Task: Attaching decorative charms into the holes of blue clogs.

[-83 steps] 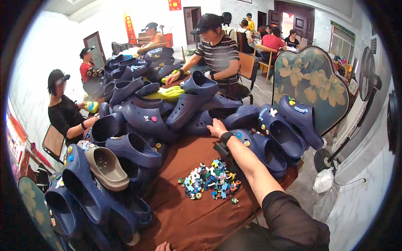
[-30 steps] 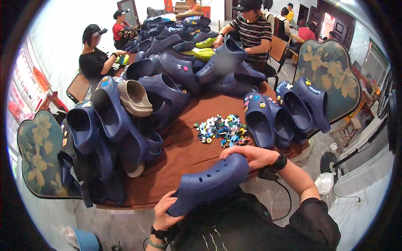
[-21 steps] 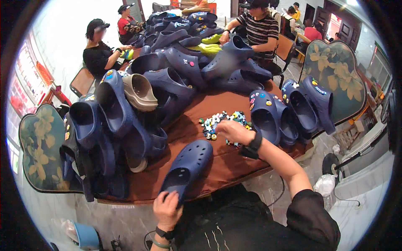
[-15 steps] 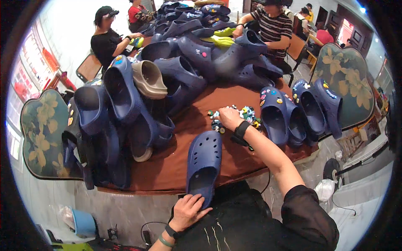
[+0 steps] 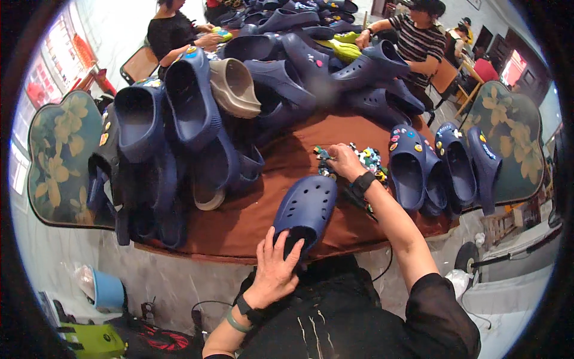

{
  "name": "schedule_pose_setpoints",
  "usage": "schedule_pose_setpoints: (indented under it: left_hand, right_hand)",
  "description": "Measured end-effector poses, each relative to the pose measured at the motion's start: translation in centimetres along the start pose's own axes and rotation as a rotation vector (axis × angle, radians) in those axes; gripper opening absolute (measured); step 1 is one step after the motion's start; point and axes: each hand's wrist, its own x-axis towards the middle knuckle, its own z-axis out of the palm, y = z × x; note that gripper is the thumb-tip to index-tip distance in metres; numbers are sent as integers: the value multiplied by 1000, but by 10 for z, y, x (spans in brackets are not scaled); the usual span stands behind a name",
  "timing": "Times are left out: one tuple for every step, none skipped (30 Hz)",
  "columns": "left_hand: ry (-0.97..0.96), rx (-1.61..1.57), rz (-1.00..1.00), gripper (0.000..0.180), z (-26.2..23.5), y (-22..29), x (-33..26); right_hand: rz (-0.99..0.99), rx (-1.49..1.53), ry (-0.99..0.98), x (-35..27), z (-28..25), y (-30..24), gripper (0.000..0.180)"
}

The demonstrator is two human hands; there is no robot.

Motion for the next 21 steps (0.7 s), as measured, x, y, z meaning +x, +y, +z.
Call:
schedule_pose_setpoints:
  left_hand:
    - [14, -19, -14, 91, -3, -7, 0]
    - [30, 35, -13, 88, -4, -12, 0]
    - [68, 31, -32, 86, -2, -20, -4]
    - [106, 27, -49, 85, 1, -26, -7]
    - [111, 26, -60, 85, 1, -24, -7]
    - [217, -101, -104, 82, 1, -19, -3]
    - [324, -228, -147, 80, 3, -16, 0]
    - [325, -232, -148, 80, 5, -14, 5]
    - [274, -141, -140, 79, 7, -14, 9]
    - [223, -50, -133, 77, 9, -14, 12]
    - [150, 30, -154, 71, 8, -12, 14]
    - [151, 26, -157, 71, 10, -12, 13]
    - [148, 94, -151, 68, 13, -14, 13]
    - [146, 161, -142, 66, 14, -14, 13]
    - [149, 155, -144, 66, 14, -14, 13]
    - [149, 150, -141, 63, 14, -14, 13]
    - [148, 148, -144, 59, 14, -14, 13]
    - [150, 146, -150, 59, 15, -14, 13]
    - [159, 144, -151, 58, 16, -14, 13]
    - [170, 142, -153, 56, 17, -14, 12]
    - [171, 139, -159, 56, 18, -15, 12]
  right_hand:
    - [6, 69, 35, -3, -3, 0, 17]
    - [16, 137, 70, -5, -8, -4, 18]
    - [-3, 194, 25, -6, -18, -20, 21]
    - [45, 279, -79, -8, -33, -46, 20]
    - [-28, 343, -129, -13, -43, -63, 19]
    - [-95, 404, -173, -18, -49, -75, 19]
    - [-236, 420, -200, -21, -49, -84, 17]
    - [-373, 434, -224, -25, -48, -91, 15]
    - [-415, 413, -269, -28, -45, -100, 15]
    - [-472, 420, -312, -30, -43, -109, 14]
    - [-534, 364, -298, -32, -39, -113, 13]
    - [-597, 309, -285, -33, -34, -117, 12]
    - [-597, 308, -290, -34, -31, -121, 12]
    - [-613, 258, -300, -35, -30, -124, 11]
    - [-629, 209, -310, -37, -30, -125, 10]
    - [-628, 204, -315, -40, -28, -125, 10]
    - [-664, 164, -275, -42, -23, -125, 13]
    - [-700, 123, -234, -43, -20, -125, 16]
    - [-703, 124, -240, -44, -21, -124, 16]
    - [-731, 59, -257, -45, -26, -126, 19]
    - [-759, -6, -274, -45, -31, -128, 23]
